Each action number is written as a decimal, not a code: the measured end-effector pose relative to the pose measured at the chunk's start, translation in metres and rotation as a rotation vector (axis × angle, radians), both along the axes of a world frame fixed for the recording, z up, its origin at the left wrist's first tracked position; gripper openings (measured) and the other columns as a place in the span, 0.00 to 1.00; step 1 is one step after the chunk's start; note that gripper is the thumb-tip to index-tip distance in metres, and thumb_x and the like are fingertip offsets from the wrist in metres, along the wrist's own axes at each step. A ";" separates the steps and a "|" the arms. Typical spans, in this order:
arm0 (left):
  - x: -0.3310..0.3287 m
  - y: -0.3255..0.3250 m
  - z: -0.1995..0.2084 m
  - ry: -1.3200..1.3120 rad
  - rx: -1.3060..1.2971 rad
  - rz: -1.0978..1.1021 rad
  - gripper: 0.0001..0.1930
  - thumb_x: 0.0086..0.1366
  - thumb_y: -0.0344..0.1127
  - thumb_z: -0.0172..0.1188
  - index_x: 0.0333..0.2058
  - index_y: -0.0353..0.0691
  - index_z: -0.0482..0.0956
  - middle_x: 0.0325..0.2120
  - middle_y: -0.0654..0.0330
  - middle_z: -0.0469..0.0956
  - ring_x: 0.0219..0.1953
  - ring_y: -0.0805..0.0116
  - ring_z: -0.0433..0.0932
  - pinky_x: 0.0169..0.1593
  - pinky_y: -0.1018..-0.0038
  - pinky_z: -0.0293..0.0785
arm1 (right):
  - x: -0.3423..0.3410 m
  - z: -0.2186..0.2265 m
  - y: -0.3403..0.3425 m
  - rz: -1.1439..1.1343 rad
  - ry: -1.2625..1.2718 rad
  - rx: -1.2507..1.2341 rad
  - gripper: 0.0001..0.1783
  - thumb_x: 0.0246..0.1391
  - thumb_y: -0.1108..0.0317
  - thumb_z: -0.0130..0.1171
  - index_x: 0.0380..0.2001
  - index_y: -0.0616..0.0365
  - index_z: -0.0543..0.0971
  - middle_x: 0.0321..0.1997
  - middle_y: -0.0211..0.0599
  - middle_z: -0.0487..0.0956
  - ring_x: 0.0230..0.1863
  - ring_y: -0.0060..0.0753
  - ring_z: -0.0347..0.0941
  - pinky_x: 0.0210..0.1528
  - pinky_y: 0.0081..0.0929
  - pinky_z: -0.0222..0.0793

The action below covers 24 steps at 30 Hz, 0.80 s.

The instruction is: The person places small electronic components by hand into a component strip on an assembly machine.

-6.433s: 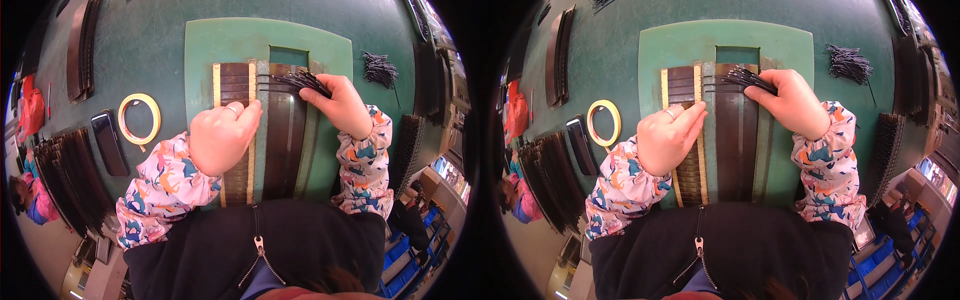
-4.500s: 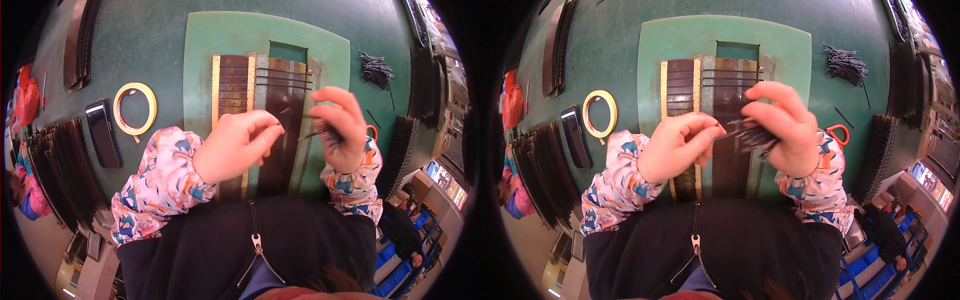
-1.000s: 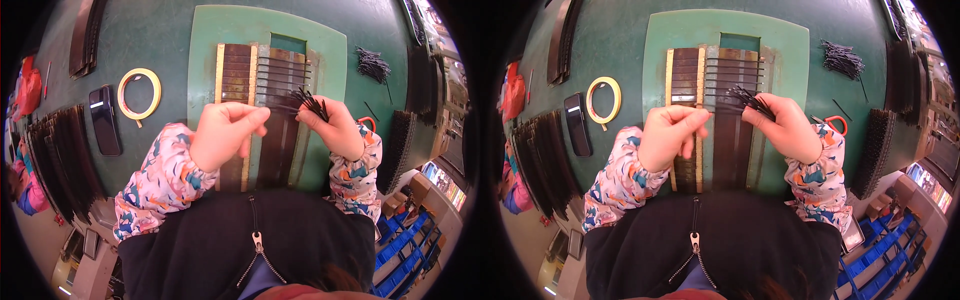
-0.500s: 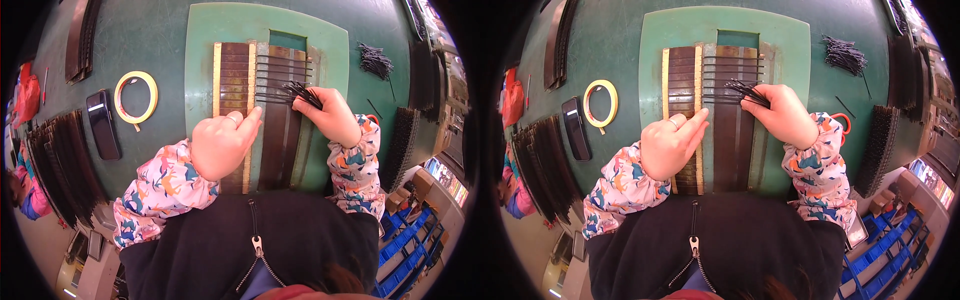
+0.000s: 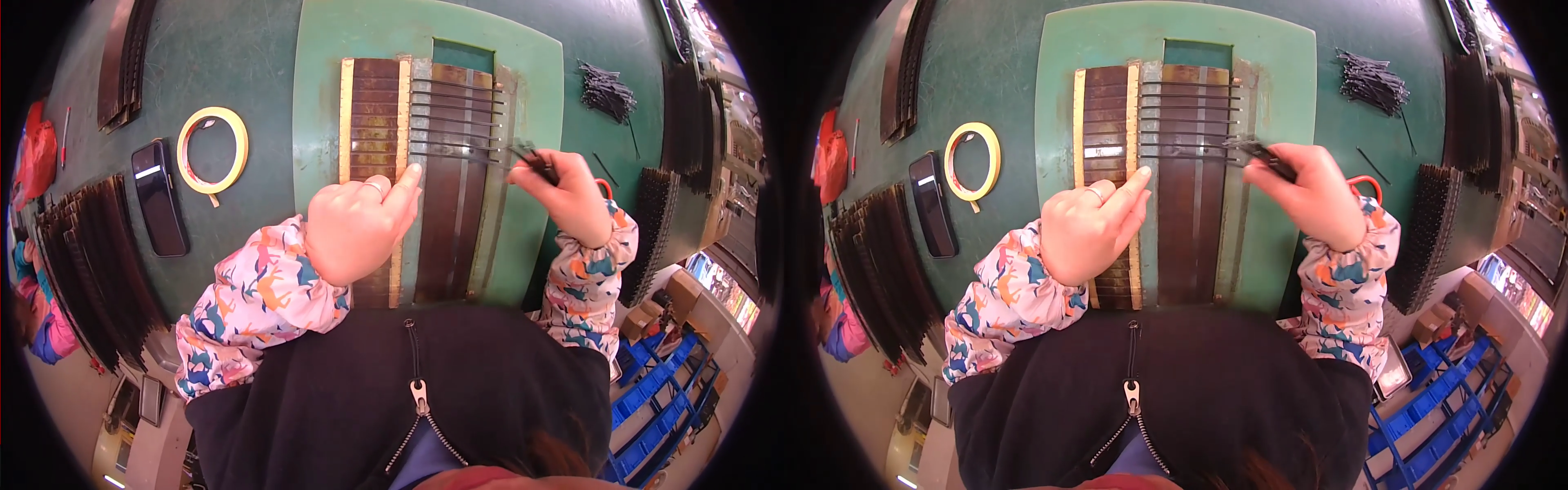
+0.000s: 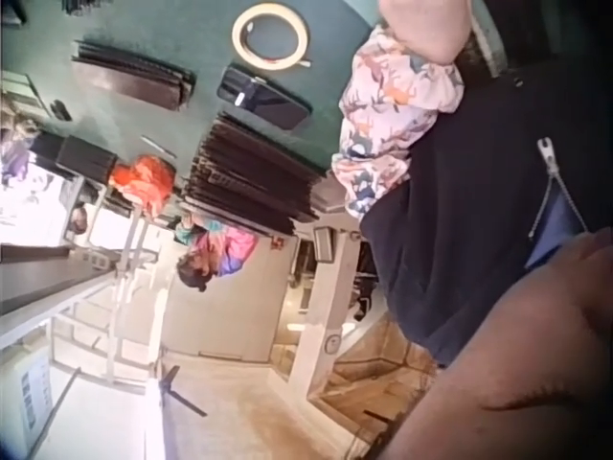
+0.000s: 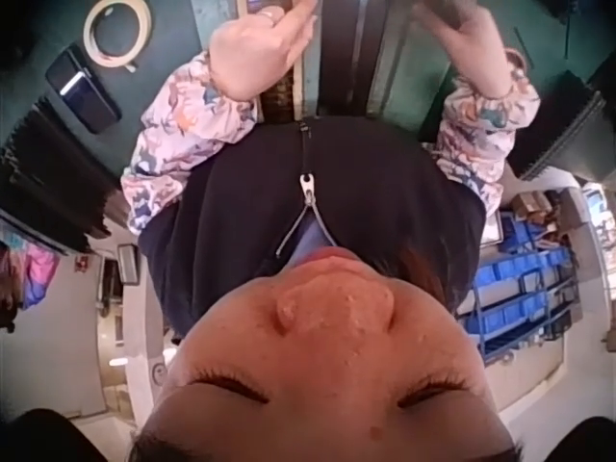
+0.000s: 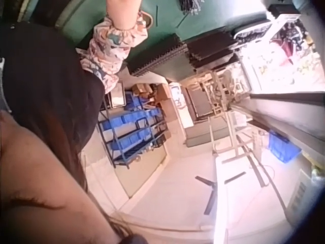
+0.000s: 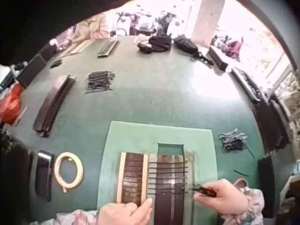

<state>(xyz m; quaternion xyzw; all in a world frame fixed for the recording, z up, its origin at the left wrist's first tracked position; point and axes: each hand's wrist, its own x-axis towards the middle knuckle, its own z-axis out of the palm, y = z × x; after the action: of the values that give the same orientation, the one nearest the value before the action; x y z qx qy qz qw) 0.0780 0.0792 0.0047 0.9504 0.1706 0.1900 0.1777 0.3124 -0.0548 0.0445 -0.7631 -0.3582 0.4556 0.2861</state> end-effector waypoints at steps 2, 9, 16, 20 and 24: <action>-0.001 0.000 -0.001 -0.006 -0.006 -0.010 0.15 0.53 0.34 0.67 0.42 0.45 0.82 0.14 0.65 0.64 0.12 0.68 0.67 0.18 0.72 0.65 | -0.009 0.001 0.009 0.040 0.012 -0.023 0.11 0.54 0.68 0.60 0.27 0.68 0.77 0.15 0.34 0.68 0.21 0.17 0.57 0.23 0.24 0.58; -0.003 -0.002 0.001 -0.005 -0.013 -0.020 0.16 0.52 0.33 0.68 0.42 0.44 0.82 0.15 0.65 0.64 0.13 0.69 0.67 0.19 0.73 0.65 | -0.017 -0.008 0.026 0.149 0.006 -0.053 0.12 0.54 0.67 0.60 0.26 0.67 0.77 0.14 0.32 0.66 0.20 0.22 0.54 0.23 0.27 0.58; -0.001 -0.001 0.000 0.102 0.000 -0.002 0.19 0.53 0.35 0.66 0.47 0.47 0.81 0.15 0.64 0.65 0.14 0.68 0.67 0.20 0.72 0.67 | -0.007 -0.013 0.015 0.165 -0.127 0.022 0.11 0.55 0.65 0.60 0.31 0.65 0.76 0.19 0.33 0.69 0.21 0.21 0.60 0.25 0.26 0.60; -0.002 -0.004 -0.001 0.158 0.037 -0.008 0.20 0.56 0.36 0.65 0.49 0.47 0.80 0.15 0.64 0.67 0.14 0.68 0.69 0.20 0.73 0.68 | 0.008 0.000 -0.010 -0.121 0.038 0.062 0.10 0.57 0.66 0.58 0.33 0.63 0.75 0.22 0.32 0.71 0.23 0.19 0.63 0.26 0.23 0.61; 0.001 0.003 0.012 0.065 -0.356 -0.017 0.16 0.57 0.35 0.64 0.46 0.45 0.81 0.16 0.63 0.72 0.15 0.69 0.71 0.20 0.76 0.68 | -0.027 0.017 -0.004 -0.115 0.208 0.072 0.07 0.59 0.68 0.57 0.34 0.62 0.75 0.22 0.29 0.72 0.23 0.17 0.64 0.26 0.20 0.62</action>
<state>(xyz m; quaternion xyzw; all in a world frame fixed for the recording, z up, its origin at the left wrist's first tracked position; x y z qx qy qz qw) 0.0788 0.0822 0.0162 0.9111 0.1989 0.1244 0.3389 0.2851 -0.0588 0.0615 -0.7202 -0.2981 0.5021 0.3745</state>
